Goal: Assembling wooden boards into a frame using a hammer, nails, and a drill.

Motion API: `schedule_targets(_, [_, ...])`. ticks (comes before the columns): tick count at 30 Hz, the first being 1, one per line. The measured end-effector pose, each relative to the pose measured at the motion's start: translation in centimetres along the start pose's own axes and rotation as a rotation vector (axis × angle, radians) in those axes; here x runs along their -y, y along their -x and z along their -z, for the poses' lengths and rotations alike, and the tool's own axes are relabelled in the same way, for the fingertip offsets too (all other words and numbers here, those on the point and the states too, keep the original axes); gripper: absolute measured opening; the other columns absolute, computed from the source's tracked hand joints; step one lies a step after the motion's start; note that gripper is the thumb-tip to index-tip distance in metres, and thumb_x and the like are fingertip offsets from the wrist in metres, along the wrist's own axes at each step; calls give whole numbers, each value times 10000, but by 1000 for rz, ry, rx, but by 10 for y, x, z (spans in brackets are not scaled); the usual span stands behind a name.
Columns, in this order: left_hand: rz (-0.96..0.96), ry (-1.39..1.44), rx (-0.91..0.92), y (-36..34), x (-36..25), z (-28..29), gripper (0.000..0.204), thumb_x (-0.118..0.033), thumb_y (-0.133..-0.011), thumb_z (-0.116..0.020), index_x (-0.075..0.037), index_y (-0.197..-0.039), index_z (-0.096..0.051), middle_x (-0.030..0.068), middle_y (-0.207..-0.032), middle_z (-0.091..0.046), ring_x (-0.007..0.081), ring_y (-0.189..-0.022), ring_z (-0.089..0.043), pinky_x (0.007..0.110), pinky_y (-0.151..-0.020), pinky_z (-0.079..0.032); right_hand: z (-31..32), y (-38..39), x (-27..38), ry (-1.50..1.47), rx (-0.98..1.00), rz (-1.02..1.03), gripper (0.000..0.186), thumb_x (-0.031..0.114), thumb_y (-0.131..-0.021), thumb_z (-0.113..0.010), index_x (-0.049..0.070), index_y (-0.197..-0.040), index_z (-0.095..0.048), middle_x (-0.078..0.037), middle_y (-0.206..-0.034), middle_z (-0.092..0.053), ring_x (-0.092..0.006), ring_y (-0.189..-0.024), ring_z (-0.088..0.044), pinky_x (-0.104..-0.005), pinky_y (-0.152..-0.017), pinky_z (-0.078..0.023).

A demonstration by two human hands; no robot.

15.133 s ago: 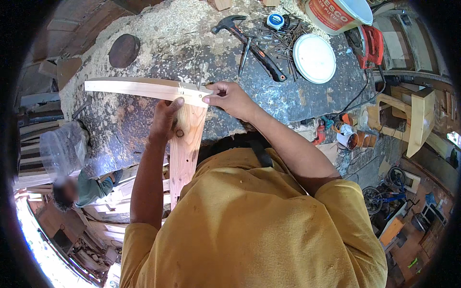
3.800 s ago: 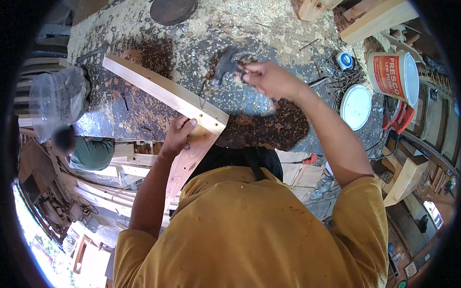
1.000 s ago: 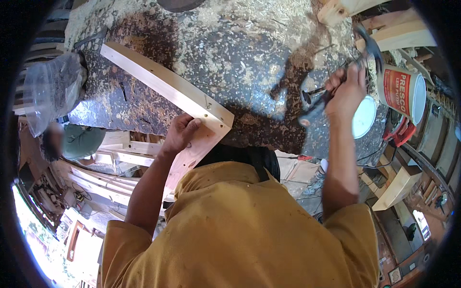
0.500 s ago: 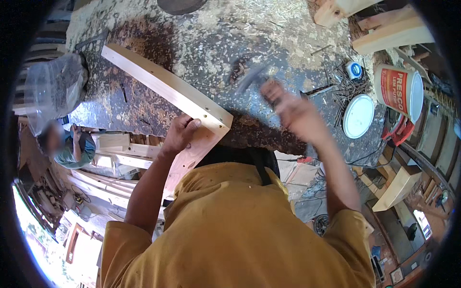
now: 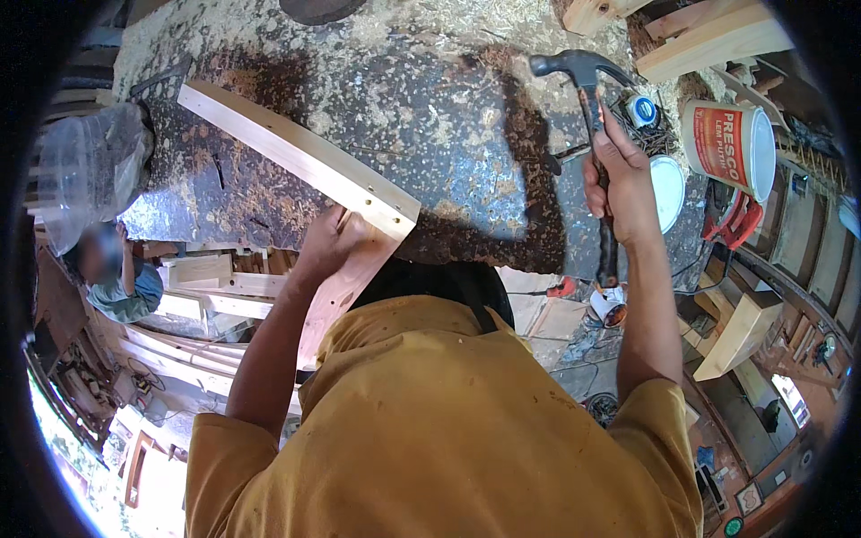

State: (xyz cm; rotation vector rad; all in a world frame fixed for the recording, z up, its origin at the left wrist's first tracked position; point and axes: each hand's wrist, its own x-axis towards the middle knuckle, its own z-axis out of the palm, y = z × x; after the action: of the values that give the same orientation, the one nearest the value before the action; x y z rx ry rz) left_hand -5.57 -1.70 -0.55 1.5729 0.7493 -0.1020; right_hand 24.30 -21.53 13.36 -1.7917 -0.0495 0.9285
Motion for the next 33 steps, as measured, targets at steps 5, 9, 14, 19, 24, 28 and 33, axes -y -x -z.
schedule_targets(5, [-15,92,21,-4,3,-7,368,-286,-887,-583,32,-1070,-615,149,-947,-670,151,-863,-600,315,-798,-465,-41,31,-74,406,434,-58,457,183,-959,-487,162,-1406,-396,23,-579,-463,-43,-404,-373,-207,-348,-303])
schedule_targets(9, [21,95,46,-2,5,-5,373,-290,-888,-587,28,-1081,-615,152,-969,-669,164,-886,-607,311,-821,-461,-48,28,-54,175,232,-233,493,142,-950,-509,166,-1422,-370,28,-538,-443,-48,-363,-339,-212,-377,-310])
schedule_targets(14, [142,68,82,0,-8,-1,381,-289,-872,-607,19,-1097,-610,167,-1008,-664,218,-954,-626,323,-870,-452,-51,42,-74,419,456,-261,386,123,-912,-554,119,-1297,-533,43,-594,-419,-49,-492,-383,-232,-472,-363])
schedule_targets(19, [12,-205,-112,12,-13,-8,529,-350,-738,-723,6,-1101,-577,194,-994,-652,301,-936,-636,368,-844,-478,3,17,-132,676,138,267,166,95,-855,-625,57,-1015,-605,22,-663,-502,-86,-584,-448,-258,-554,-397])
schedule_targets(24, [116,-482,-270,26,-39,-25,740,-478,-603,-783,-5,-1119,-540,203,-989,-639,343,-900,-643,419,-802,-496,28,-17,-111,865,-175,472,211,36,-765,-658,7,-962,-587,-57,-757,-560,-170,-733,-545,-311,-704,-444])
schedule_targets(28, [176,-264,-106,16,-35,-9,712,-477,-602,-780,5,-1085,-578,194,-1004,-656,318,-948,-640,381,-831,-491,34,-48,-106,923,-68,603,295,23,-711,-663,6,-996,-585,-196,-913,-613,-367,-841,-596,-376,-777,-458])
schedule_targets(33, [82,-29,-73,7,1,-8,727,-484,-626,-760,11,-1123,-570,185,-1007,-653,305,-966,-629,383,-860,-470,33,-50,-106,974,-30,489,303,5,-709,-653,-7,-1001,-576,-213,-931,-614,-379,-908,-591,-395,-803,-454])
